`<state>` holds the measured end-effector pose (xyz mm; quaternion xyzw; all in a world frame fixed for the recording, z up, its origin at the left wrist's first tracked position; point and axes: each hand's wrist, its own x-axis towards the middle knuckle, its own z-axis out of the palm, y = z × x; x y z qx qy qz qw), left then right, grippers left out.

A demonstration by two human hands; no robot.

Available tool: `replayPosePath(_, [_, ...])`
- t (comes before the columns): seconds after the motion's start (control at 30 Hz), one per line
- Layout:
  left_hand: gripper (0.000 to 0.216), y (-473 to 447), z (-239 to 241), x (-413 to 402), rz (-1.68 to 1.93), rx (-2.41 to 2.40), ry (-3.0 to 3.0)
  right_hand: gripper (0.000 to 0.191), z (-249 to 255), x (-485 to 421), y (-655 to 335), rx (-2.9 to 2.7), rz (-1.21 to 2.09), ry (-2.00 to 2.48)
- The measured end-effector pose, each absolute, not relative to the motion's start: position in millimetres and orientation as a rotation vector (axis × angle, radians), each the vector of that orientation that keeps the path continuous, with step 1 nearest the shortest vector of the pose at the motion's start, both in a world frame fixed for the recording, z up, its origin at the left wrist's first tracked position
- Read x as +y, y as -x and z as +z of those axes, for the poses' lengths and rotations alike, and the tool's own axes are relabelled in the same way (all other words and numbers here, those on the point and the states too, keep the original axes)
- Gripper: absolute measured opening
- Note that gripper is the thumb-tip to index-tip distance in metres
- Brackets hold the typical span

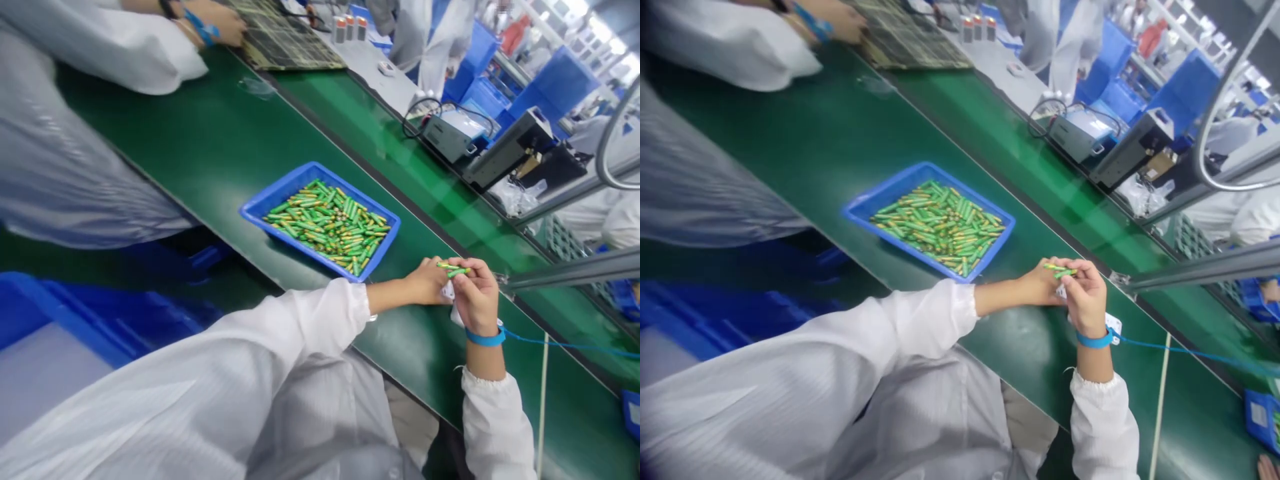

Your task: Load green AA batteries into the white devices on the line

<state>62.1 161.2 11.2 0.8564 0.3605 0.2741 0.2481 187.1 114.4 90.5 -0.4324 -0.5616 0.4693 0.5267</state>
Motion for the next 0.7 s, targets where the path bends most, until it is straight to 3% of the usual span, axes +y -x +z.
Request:
replayPosePath(0.2, [0.068, -53, 15, 165, 0.682, 1.003, -2.257, 0.036, 57, 102, -267, -1.091, 1.122, 1.126])
replayPosePath(0.47, [0.021, -51, 20, 165, 0.777, 0.911, -2.210, 0.038, 40, 98, -275, -1.112, 1.144, 1.208])
replayPosePath(0.7, [0.022, -46, 20, 168, 0.816, 0.967, -2.184, 0.029, 38, 98, -273, -1.227, 1.083, 1.290])
